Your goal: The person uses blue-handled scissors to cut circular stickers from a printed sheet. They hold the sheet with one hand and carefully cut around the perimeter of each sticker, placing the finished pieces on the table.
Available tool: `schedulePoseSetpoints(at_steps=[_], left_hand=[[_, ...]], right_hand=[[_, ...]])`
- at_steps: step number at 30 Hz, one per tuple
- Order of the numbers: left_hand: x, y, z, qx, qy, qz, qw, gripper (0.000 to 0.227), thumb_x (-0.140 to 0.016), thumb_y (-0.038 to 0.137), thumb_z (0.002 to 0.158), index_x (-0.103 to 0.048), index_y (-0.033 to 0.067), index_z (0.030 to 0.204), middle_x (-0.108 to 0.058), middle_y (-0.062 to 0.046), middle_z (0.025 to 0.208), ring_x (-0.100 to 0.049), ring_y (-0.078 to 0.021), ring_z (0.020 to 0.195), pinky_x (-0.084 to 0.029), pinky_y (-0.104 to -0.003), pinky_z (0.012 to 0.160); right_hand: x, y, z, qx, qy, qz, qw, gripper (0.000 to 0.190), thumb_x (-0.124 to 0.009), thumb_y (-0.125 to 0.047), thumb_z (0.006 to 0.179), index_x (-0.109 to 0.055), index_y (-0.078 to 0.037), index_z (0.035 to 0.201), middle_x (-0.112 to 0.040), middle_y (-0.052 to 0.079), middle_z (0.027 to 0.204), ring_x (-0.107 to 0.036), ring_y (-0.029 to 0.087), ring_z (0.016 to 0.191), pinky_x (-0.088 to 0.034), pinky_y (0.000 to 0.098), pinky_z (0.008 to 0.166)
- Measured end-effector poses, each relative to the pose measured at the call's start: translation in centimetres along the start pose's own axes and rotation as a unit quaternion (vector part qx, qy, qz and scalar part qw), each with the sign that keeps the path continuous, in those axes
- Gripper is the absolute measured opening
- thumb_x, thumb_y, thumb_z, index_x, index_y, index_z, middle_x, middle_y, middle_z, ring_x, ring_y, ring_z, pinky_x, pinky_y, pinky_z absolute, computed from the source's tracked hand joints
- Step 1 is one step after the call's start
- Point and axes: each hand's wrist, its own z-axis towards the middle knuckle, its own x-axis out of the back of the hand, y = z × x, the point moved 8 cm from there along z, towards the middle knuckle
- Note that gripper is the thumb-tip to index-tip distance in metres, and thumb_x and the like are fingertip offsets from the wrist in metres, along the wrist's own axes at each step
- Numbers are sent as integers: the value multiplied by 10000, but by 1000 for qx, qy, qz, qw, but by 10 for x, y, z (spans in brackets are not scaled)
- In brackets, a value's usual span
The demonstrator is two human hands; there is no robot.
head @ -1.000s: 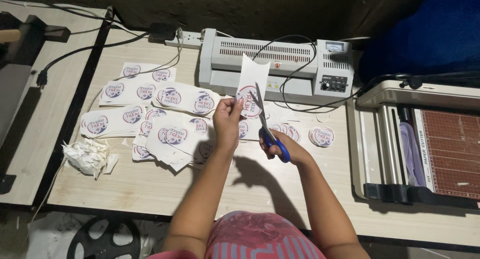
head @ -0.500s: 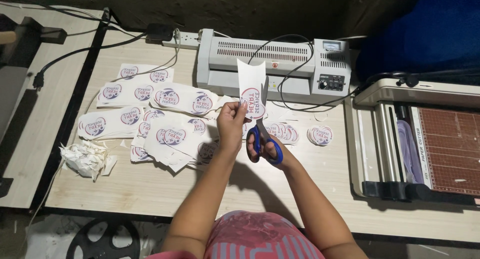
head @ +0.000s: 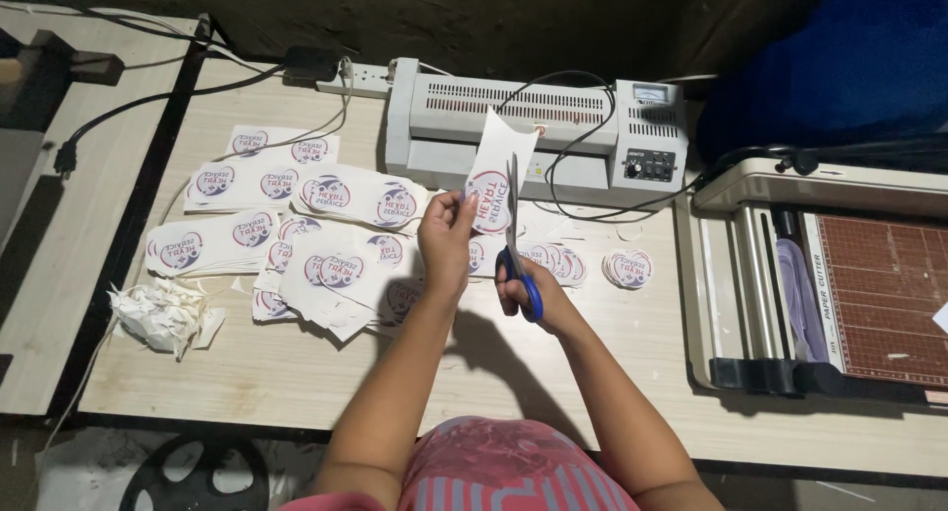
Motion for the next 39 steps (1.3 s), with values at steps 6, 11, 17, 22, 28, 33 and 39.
schedulePoseSetpoints(at_steps=[6, 11, 17, 22, 28, 33, 39], left_hand=[[5, 30, 4, -90, 10, 145, 985, 163, -693, 124, 997, -686, -3, 1099, -699, -17, 878, -606, -45, 751, -495, -191, 622], [-5, 35, -5, -112, -7, 204, 973, 171, -713, 116, 979, -718, -12, 1092, -702, -11, 835, -578, -39, 702, -462, -185, 583], [-6, 37, -3, -99, -23, 158, 982, 190, -719, 105, 977, -705, -18, 1122, -671, 13, 827, -558, -23, 709, -451, -181, 591], [2, 37, 5, -96, -21, 147, 984, 200, -721, 88, 972, -678, -8, 1142, -634, 23, 809, -531, -23, 694, -421, -178, 569], [8, 51, 6, -139, -19, 133, 981, 155, -716, 69, 994, -634, -8, 1102, -638, 21, 856, -563, -21, 750, -458, -174, 633], [-5, 67, -4, -175, -42, 225, 958, 134, -732, 73, 977, -684, 7, 1083, -687, -15, 872, -602, -47, 752, -483, -203, 623], [-10, 73, -6, -181, -54, 274, 943, 158, -745, 84, 959, -708, 11, 1095, -742, -48, 890, -652, -64, 766, -521, -221, 642]], right_hand=[[-2, -6, 1, -27, 19, -24, 999, 559, -856, -481, 804, -570, -51, 1020, -579, 26, 811, -576, 133, 634, -492, 286, 552], [-13, -27, 3, 25, -12, 1, 1000, 743, -793, -696, 760, -561, -74, 1094, -596, 17, 832, -594, 112, 706, -502, 260, 610], [11, -16, 0, -9, 11, -50, 999, 745, -832, -666, 720, -564, -54, 1049, -573, 13, 825, -580, 120, 658, -498, 267, 568], [29, -10, -4, -31, 30, -97, 994, 641, -863, -560, 743, -598, -49, 1026, -592, 9, 816, -589, 104, 654, -510, 254, 560], [36, -9, -11, -85, 26, -135, 987, 584, -931, -368, 699, -629, -35, 1072, -565, 6, 821, -538, 92, 657, -454, 250, 537], [18, -27, -13, -49, -24, -102, 993, 776, -872, -631, 628, -619, -94, 1127, -563, -28, 828, -576, 74, 695, -502, 228, 575], [32, -19, -12, -62, -11, -133, 989, 705, -900, -587, 657, -623, -78, 1059, -547, -18, 808, -552, 78, 695, -484, 231, 577]])
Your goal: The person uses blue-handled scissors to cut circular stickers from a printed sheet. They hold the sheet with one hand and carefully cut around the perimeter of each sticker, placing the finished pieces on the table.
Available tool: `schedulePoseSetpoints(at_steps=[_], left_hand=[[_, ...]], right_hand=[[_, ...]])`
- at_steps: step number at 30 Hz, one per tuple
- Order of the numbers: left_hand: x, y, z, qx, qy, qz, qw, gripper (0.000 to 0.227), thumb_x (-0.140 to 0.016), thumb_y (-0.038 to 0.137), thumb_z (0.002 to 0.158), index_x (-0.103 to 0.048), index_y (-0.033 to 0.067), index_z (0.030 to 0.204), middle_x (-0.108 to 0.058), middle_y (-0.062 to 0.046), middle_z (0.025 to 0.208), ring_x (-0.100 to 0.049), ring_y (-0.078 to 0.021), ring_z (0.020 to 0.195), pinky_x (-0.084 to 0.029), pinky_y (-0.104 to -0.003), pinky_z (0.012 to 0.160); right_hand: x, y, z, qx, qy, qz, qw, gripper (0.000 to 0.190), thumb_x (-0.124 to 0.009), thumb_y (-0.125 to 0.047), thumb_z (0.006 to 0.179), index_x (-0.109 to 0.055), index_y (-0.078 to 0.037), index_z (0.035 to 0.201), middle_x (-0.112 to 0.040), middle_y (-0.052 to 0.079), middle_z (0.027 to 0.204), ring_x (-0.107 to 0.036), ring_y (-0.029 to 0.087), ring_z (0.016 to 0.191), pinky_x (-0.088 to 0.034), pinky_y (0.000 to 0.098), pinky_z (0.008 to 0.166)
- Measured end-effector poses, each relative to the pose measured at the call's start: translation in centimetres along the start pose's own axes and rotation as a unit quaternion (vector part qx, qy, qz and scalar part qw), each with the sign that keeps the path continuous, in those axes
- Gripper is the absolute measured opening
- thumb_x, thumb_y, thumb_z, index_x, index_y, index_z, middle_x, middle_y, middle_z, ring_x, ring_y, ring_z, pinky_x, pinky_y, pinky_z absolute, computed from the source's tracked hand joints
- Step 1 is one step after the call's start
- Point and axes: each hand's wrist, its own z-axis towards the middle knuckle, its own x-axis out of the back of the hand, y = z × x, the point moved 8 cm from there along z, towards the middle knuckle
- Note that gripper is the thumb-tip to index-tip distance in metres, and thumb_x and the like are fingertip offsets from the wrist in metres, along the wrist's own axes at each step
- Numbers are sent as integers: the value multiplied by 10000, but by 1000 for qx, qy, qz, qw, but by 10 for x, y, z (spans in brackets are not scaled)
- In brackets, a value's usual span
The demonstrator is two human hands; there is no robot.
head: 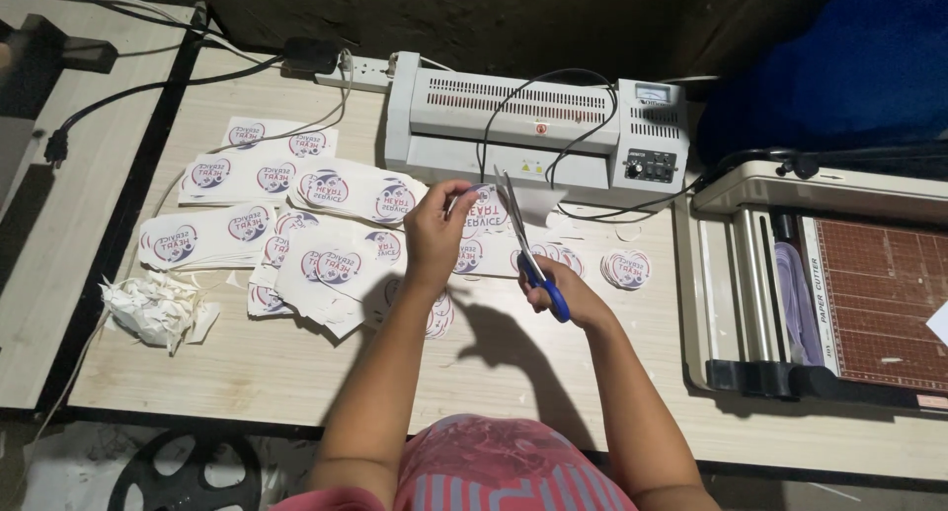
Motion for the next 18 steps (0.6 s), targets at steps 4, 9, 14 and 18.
schedulePoseSetpoints(at_steps=[4, 9, 14, 18], left_hand=[[7, 3, 4, -10, 2, -2, 1000, 167, -738, 86, 966, -727, 17, 1118, -748, -46, 910, -653, -64, 773, -527, -223, 654], [7, -5, 10, -3, 1, 8, 1000, 182, -738, 101, 982, -750, 26, 1148, -737, -51, 942, -651, -100, 780, -522, -236, 670], [-16, -36, -1, 129, 7, -153, 980, 331, -705, 125, 980, -579, 17, 1267, -727, -40, 1024, -701, -88, 903, -591, -221, 788], [-43, -100, -22, 209, 3, -258, 943, 336, -705, 81, 950, -536, -16, 1223, -723, -67, 987, -694, -113, 812, -575, -241, 711]], right_hand=[[11, 15, 0, -32, 7, -13, 999, 594, -936, -468, 680, -618, -58, 970, -565, -2, 779, -540, 88, 647, -460, 241, 545], [14, 7, -2, -38, 20, -62, 997, 520, -929, -420, 678, -630, -62, 909, -585, -2, 711, -542, 86, 573, -431, 242, 493], [13, 4, 1, -12, 30, -30, 999, 539, -899, -472, 693, -617, -61, 897, -552, -8, 684, -531, 87, 547, -407, 243, 464], [11, 7, 2, -23, 42, -18, 999, 528, -890, -478, 705, -615, -70, 896, -543, -15, 667, -523, 86, 536, -393, 241, 457]])
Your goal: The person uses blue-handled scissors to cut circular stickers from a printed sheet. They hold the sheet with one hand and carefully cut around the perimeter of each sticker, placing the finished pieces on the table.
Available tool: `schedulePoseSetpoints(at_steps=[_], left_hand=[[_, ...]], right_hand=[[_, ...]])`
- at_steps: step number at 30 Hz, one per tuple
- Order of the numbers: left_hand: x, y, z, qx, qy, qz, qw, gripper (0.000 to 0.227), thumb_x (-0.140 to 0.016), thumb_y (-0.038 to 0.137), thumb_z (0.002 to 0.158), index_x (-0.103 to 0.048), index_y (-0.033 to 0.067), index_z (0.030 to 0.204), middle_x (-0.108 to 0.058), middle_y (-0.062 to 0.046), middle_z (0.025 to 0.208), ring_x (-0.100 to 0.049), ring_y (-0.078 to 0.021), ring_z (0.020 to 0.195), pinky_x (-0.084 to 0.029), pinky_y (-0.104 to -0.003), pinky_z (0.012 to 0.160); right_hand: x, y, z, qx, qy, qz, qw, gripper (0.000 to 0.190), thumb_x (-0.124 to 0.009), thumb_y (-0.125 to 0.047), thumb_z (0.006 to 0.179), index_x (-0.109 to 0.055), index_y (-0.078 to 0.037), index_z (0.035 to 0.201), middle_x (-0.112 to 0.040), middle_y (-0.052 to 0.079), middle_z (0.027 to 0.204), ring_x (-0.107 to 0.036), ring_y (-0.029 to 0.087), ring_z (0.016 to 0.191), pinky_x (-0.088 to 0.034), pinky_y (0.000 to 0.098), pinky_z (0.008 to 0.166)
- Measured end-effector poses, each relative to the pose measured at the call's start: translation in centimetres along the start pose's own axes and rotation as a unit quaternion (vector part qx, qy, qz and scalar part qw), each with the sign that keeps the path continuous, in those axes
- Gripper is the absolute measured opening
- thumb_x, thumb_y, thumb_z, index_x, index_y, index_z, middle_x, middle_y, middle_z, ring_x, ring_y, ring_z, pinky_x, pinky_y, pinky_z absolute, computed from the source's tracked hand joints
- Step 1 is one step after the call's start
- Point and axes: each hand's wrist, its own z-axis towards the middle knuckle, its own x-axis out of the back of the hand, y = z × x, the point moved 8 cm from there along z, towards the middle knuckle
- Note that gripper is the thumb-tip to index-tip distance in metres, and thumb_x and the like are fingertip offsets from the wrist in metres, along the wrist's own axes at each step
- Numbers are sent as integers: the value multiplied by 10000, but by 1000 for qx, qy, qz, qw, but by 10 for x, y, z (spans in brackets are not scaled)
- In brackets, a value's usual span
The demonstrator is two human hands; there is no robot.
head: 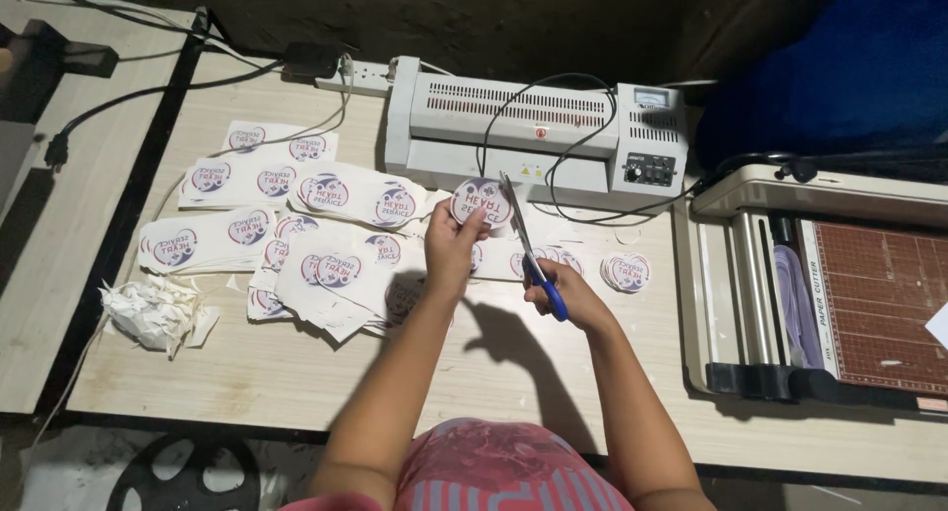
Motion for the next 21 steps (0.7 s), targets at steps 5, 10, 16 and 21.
schedulePoseSetpoints(at_steps=[5, 10, 16, 21], left_hand=[[5, 7, 5, -47, -10, 37, 998, 236, -675, 66, 991, -580, -22, 1188, -718, -68, 973, -668, -92, 798, -557, -227, 691], [15, 6, 13, -79, -10, 68, 995, 233, -644, 72, 1001, -573, 4, 1213, -711, -50, 987, -660, -69, 801, -559, -217, 683], [17, 3, 7, -146, -57, 272, 949, 327, -573, -9, 1007, -617, 97, 1313, -696, -110, 1068, -665, -196, 940, -561, -322, 821], [-75, -12, -26, -165, -292, 496, 801, 470, -593, -15, 948, -588, 115, 1400, -678, -198, 1095, -623, -387, 1058, -505, -465, 921]], right_hand=[[1, 7, 3, -10, 5, -1, 1000, 485, -887, -431, 737, -603, -62, 874, -532, -14, 639, -516, 87, 528, -384, 242, 450], [-1, 11, 12, -14, 15, 10, 1000, 427, -867, -386, 778, -597, -68, 866, -515, -15, 626, -503, 85, 504, -377, 245, 436], [19, 39, 13, -60, 98, 12, 993, 421, -801, -402, 827, -653, -58, 1018, -648, 2, 763, -613, 93, 646, -500, 248, 557], [41, -35, -18, 175, 218, -146, 949, 461, -852, -275, 829, -626, -51, 1162, -625, 11, 992, -599, 140, 918, -497, 271, 779]])
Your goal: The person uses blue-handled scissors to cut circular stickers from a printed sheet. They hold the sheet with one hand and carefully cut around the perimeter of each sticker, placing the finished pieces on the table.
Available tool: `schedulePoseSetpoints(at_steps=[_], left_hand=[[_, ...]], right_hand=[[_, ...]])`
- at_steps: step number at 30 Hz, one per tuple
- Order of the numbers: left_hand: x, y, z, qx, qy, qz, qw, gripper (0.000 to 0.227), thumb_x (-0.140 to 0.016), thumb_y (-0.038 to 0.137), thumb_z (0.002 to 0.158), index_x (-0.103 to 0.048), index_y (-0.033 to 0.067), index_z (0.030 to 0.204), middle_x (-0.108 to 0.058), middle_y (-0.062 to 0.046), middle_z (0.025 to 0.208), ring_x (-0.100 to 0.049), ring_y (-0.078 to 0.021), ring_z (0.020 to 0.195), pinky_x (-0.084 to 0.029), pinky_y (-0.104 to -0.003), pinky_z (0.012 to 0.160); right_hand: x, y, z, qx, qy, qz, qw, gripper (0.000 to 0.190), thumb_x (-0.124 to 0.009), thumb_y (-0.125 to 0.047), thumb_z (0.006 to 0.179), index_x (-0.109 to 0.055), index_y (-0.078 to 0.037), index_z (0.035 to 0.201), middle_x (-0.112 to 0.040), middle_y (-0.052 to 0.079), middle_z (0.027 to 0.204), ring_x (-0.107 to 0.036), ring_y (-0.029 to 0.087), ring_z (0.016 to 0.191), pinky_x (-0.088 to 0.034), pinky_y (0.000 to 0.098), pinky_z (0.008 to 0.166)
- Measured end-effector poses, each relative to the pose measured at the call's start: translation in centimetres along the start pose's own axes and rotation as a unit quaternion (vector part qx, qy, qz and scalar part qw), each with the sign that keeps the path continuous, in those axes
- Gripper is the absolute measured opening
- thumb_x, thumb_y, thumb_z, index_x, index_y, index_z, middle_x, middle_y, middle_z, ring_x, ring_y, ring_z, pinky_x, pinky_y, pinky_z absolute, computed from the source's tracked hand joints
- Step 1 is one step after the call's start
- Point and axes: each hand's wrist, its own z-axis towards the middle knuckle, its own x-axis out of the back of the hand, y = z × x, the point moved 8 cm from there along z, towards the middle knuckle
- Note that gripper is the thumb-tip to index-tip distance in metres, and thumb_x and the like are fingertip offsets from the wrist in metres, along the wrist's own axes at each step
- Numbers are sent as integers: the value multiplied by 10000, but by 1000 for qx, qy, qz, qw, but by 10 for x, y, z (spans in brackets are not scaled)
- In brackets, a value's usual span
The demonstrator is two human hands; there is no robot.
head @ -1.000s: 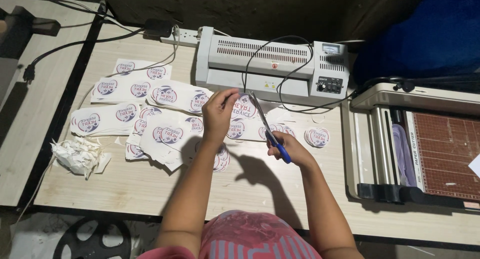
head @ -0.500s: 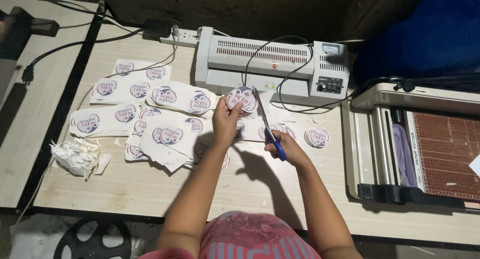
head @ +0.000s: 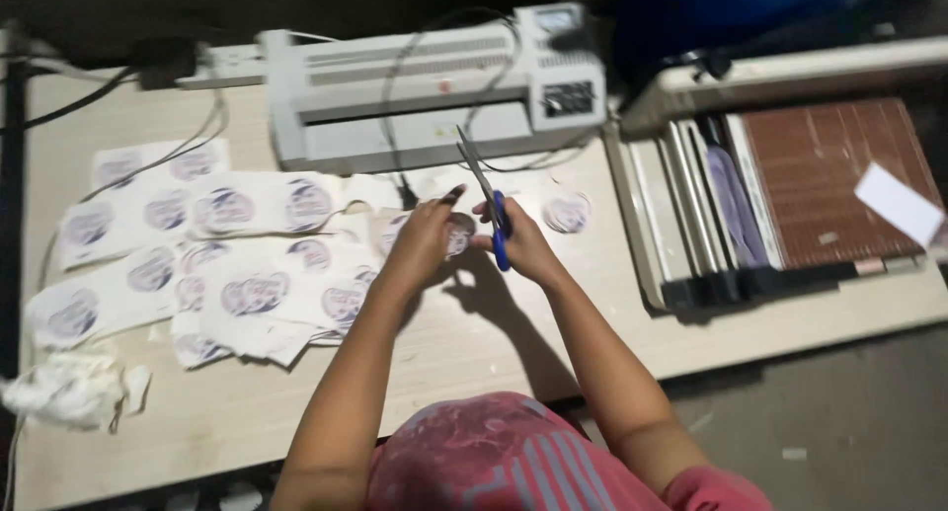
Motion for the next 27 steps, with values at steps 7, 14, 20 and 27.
schedulePoseSetpoints(at_steps=[7, 14, 20, 27], left_hand=[[-102, 33, 79, -59, -60, -71, 994, 545, -679, 60, 902, -510, 111, 1418, -687, -190, 1116, -649, -379, 1045, -522, -460, 894], [-231, -8, 114, -14, -71, -128, 989, 233, -674, -3, 871, -608, 62, 1085, -669, -166, 1003, -661, -356, 950, -535, -445, 817], [-254, -5, 116, 0, -78, -97, 992, 159, -607, -77, 853, -667, 53, 921, -632, -154, 950, -629, -350, 933, -523, -439, 808], [-267, -7, 111, -64, -66, -2, 996, 239, -640, -98, 745, -668, 49, 932, -603, -145, 1022, -589, -344, 1020, -515, -434, 882]], right_hand=[[90, 128, -12, -82, 168, -34, 982, 260, -811, -180, 901, -578, -74, 947, -548, -18, 828, -536, 111, 764, -476, 265, 672], [161, 187, -40, -217, 309, -2, 926, 276, -810, -151, 838, -585, -45, 958, -605, 6, 792, -590, 108, 703, -506, 286, 624], [169, 196, -45, -219, 328, -192, 899, 308, -837, -152, 846, -611, -12, 1002, -668, 114, 813, -657, 286, 767, -514, 410, 683], [161, 208, -49, -185, 310, -295, 884, 376, -841, -146, 850, -554, 15, 1032, -645, 208, 925, -629, 416, 869, -493, 478, 744]])
